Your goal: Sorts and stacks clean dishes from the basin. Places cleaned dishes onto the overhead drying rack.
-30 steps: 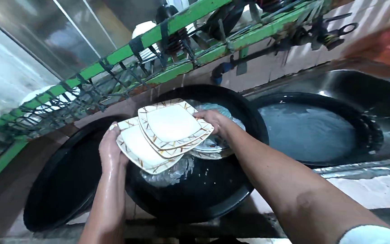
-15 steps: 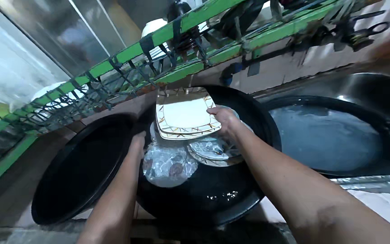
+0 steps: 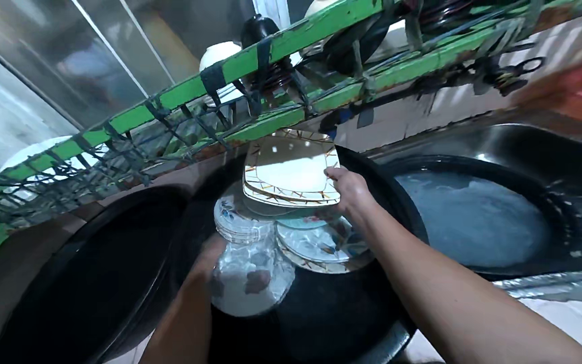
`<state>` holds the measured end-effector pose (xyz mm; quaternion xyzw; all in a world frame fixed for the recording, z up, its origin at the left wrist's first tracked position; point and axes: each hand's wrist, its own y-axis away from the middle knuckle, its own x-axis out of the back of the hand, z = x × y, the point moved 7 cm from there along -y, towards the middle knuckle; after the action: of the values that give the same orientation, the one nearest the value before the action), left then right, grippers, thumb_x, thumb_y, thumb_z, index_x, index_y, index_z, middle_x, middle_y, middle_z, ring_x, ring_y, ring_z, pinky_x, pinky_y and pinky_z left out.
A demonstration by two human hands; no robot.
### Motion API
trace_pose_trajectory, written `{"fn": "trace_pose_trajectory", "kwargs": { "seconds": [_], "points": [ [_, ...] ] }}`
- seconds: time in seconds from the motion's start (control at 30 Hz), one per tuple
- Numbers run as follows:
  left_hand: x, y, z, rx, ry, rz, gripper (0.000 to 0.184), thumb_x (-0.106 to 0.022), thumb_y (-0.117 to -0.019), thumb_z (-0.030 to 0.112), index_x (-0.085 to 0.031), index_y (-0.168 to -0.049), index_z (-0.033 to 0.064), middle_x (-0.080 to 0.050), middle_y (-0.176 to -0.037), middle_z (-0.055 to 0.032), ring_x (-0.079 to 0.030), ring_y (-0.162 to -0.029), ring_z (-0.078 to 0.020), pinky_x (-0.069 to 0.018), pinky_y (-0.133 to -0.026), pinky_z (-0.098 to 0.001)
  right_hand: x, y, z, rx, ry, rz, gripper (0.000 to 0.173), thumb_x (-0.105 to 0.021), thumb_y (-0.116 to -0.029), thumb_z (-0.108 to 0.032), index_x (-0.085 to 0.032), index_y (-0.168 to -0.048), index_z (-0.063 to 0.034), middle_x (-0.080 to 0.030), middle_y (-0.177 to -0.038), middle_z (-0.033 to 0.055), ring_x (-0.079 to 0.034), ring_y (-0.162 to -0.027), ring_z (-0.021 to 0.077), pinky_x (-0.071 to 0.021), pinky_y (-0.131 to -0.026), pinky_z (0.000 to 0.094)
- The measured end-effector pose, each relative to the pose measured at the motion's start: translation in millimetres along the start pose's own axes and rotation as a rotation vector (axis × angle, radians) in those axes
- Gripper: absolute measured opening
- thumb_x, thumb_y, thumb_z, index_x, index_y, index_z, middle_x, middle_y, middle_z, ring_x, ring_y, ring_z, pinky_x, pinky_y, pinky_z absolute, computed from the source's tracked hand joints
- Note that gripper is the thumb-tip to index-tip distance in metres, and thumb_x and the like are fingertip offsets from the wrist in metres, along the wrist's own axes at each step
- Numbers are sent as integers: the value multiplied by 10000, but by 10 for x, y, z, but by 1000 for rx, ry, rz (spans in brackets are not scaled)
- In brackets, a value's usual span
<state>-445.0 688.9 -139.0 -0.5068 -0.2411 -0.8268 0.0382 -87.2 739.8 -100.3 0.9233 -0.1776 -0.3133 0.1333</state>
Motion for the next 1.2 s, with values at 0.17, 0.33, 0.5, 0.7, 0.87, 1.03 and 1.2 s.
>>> {"fn": "trace_pose_trajectory", "kwargs": {
  "seconds": [0.17,0.33,0.5,0.7,0.87,1.03,1.2],
  "points": [
    [-67,139,-138,53,381,-164,412,-469,-1095,315,-535,-1392,38,-602,-1293,-180,-593,-1137,-260,-500,-961,-444,10,11,-38,19,-22,-8,305,-553,-990,-111,-589,-1291,-73,-669,-1020,111,-684,-853,191,-592,-725,398],
    [-120,291,-116,-41,344,-313,426,-446,-1097,352,-576,-1385,67,-643,-1306,-124,-627,-1175,-190,-511,-1011,-378,26,-32,-39,30,-77,5,295,-555,-976,-97,-588,-1268,-80,-674,-980,103,-689,-814,193,-598,-694,399],
    [-189,269,-133,107,430,-293,411,-476,-1090,359,-585,-1333,47,-647,-1181,-131,-625,-1012,-195,-528,-884,-391,41,-28,-22,13,-13,1,335,-562,-1000,-147,-582,-1330,-93,-664,-1082,126,-675,-916,224,-583,-758,449],
    [-369,75,-290,42,741,-331,395,-416,-1087,389,-601,-1259,85,-689,-1022,-93,-674,-882,-170,-584,-768,-370,36,-11,-9,-1,-34,18,369,-557,-992,-108,-566,-1360,-88,-653,-1115,135,-667,-944,228,-578,-779,444],
    [-293,627,-137,13,735,-342,479,-357,-1104,450,-579,-1364,115,-686,-1170,-91,-671,-1042,-168,-574,-890,-376,9,8,16,-10,-64,0,329,-536,-1010,-121,-566,-1335,-84,-651,-1095,133,-669,-918,215,-580,-762,426],
    [-416,647,-135,87,824,-331,484,-413,-1081,479,-597,-1330,107,-688,-1144,-106,-672,-1015,-196,-571,-862,-408,-23,67,5,-24,-94,-21,337,-510,-1020,-115,-543,-1354,-83,-639,-1103,135,-664,-923,214,-577,-767,423],
    [-511,615,-58,163,982,-365,460,-373,-1092,454,-620,-1230,91,-702,-981,-94,-690,-867,-190,-588,-749,-387,-45,106,5,-35,-114,-42,326,-504,-1019,-113,-546,-1340,-82,-643,-1099,132,-667,-923,212,-579,-768,430]
  ]
}}
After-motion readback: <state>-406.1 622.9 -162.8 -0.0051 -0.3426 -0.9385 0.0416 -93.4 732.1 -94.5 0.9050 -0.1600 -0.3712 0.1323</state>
